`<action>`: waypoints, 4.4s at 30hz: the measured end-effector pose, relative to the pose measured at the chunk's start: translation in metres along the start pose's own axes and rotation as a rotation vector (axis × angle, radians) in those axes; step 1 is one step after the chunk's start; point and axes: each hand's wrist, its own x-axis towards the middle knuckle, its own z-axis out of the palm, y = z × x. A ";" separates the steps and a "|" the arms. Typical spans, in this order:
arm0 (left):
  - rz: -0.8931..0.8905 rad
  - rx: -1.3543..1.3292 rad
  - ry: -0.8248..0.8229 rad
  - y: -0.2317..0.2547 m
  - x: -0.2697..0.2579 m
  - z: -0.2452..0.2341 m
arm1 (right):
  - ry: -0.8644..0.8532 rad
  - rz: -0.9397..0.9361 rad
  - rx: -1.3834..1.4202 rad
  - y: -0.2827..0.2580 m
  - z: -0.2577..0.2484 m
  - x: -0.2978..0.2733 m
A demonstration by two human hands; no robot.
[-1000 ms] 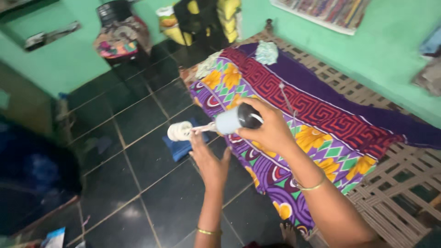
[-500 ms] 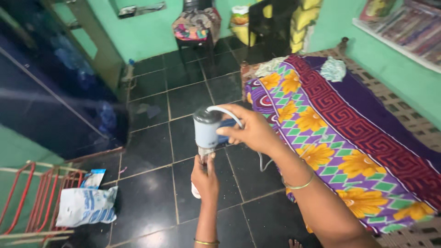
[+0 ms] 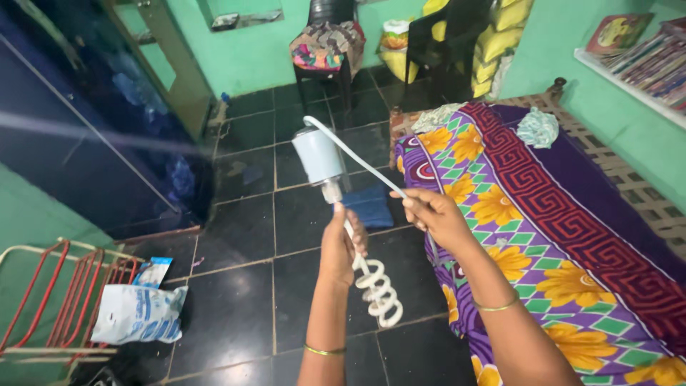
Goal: The person picks up a rice cooker and places it on a shelf. Then, the person picks up an iron, wraps its cord neatly around the body, and places it in a wall niche. Finally, the person picks up a hair dryer, wraps its cord, and places it in the same niche.
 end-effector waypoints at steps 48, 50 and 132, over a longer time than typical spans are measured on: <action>0.781 -0.091 0.042 -0.013 0.095 0.116 | -0.114 0.123 0.132 0.081 -0.042 -0.055; 0.832 -0.109 0.086 -0.006 0.105 0.113 | -0.121 0.208 0.006 0.062 -0.043 -0.059; 0.299 0.474 -0.140 0.002 0.059 0.079 | -0.165 -0.489 -0.754 -0.088 -0.063 -0.071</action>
